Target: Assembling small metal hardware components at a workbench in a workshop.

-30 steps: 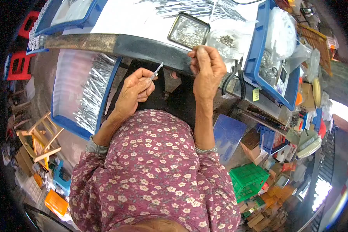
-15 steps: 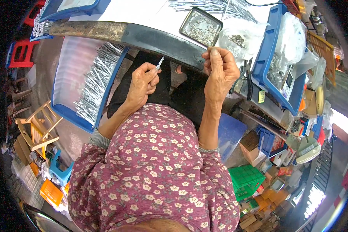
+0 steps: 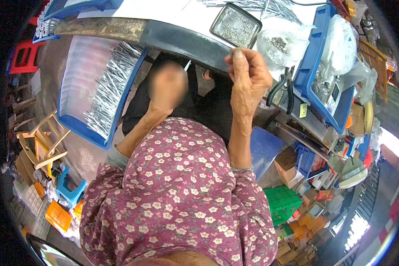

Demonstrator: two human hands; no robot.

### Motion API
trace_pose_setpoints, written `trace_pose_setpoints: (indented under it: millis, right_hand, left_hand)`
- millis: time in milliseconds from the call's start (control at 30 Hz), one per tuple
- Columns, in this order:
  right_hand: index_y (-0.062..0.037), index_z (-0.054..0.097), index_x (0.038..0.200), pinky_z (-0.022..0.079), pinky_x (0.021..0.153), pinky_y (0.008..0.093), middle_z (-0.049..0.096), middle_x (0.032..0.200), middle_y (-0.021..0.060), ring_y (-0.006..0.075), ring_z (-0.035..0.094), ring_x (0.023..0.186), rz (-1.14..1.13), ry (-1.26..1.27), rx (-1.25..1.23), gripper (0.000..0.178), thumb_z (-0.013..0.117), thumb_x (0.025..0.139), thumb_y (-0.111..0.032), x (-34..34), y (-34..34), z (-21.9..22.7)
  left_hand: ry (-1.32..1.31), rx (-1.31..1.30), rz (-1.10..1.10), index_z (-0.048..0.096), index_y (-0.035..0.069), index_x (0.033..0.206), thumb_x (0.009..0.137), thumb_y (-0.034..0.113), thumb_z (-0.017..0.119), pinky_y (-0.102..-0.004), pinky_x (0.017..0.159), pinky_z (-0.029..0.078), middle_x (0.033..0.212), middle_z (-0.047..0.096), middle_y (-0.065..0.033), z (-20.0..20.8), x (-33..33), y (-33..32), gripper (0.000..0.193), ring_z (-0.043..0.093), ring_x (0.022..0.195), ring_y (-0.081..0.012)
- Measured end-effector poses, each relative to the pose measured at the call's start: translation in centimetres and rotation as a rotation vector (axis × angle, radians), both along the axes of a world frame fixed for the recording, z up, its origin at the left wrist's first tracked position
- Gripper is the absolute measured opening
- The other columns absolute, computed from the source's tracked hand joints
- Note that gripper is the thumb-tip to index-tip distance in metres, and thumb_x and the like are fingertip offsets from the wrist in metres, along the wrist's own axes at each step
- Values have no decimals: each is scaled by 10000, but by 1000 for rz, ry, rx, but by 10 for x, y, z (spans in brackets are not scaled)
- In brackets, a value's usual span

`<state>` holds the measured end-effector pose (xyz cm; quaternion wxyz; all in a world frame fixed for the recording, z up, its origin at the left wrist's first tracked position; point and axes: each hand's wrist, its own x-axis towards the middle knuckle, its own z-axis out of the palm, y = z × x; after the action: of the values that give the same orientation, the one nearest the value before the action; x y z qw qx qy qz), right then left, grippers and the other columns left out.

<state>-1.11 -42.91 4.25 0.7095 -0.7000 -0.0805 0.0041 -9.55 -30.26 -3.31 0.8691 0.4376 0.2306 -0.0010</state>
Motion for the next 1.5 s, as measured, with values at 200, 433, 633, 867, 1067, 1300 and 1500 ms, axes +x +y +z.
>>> trace_pose_setpoints:
  millis: [200, 433, 633, 867, 1067, 1300, 1500]
  right_hand:
    - [-2, 596, 830, 348, 498, 162, 586, 704, 22, 39, 457, 560, 121, -9, -156, 121, 536, 853, -105, -7, 6, -7]
    - [17, 550, 816, 400, 493, 242, 538, 628, 45, 81, 483, 558, 200, -68, -363, 108, 539, 838, -88, -18, 3, -20]
    - [6, 520, 821, 398, 484, 273, 520, 628, 98, 150, 494, 528, 167, -202, -425, 120, 584, 809, -95, -20, 3, -19]
    - [-10, 520, 756, 323, 438, 233, 448, 584, -3, 63, 395, 497, 50, -312, -387, 123, 527, 854, -84, -13, -8, -23]
    - [-10, 465, 617, 326, 419, 342, 428, 540, 95, 245, 448, 451, 7, -567, -532, 197, 543, 798, -20, 0, -5, -12]
    - [-15, 430, 589, 320, 403, 339, 416, 525, 99, 243, 442, 429, 33, -651, -577, 238, 541, 800, -24, 9, 7, -17]
    - [-28, 520, 661, 344, 404, 336, 442, 532, 94, 250, 475, 434, 16, -619, -485, 137, 538, 794, -52, 10, 31, -20]
  left_hand:
    - [-12, -54, -117, 473, 11, 875, 895, 152, 468, -149, 334, 186, 595, 433, 5, 2, -1, 11, 142, 258, 396, -3]
    - [-206, -43, -169, 407, 14, 1019, 894, 100, 427, -153, 392, 201, 610, 402, 11, 40, -6, 6, 153, 265, 456, -6]
    - [-319, -136, -190, 275, 47, 1186, 884, 45, 407, -158, 455, 272, 711, 448, -17, 49, 9, -11, 329, 336, 527, -26]
    - [-368, 109, -319, 254, 36, 1230, 909, 56, 384, -172, 501, 317, 698, 414, -3, 58, 26, -19, 347, 359, 555, -44]
    - [-349, 189, -336, 291, 27, 1220, 886, 4, 378, -165, 481, 307, 655, 381, 17, 61, 32, -14, 345, 355, 556, -34]
    - [-361, 367, -277, 310, 21, 1206, 863, -14, 396, -161, 487, 310, 627, 386, 26, 59, 34, -5, 355, 379, 569, -31]
    - [-357, 434, -164, 350, 4, 1145, 844, -2, 397, -215, 525, 384, 574, 420, -11, 58, 35, 7, 305, 424, 547, -72]
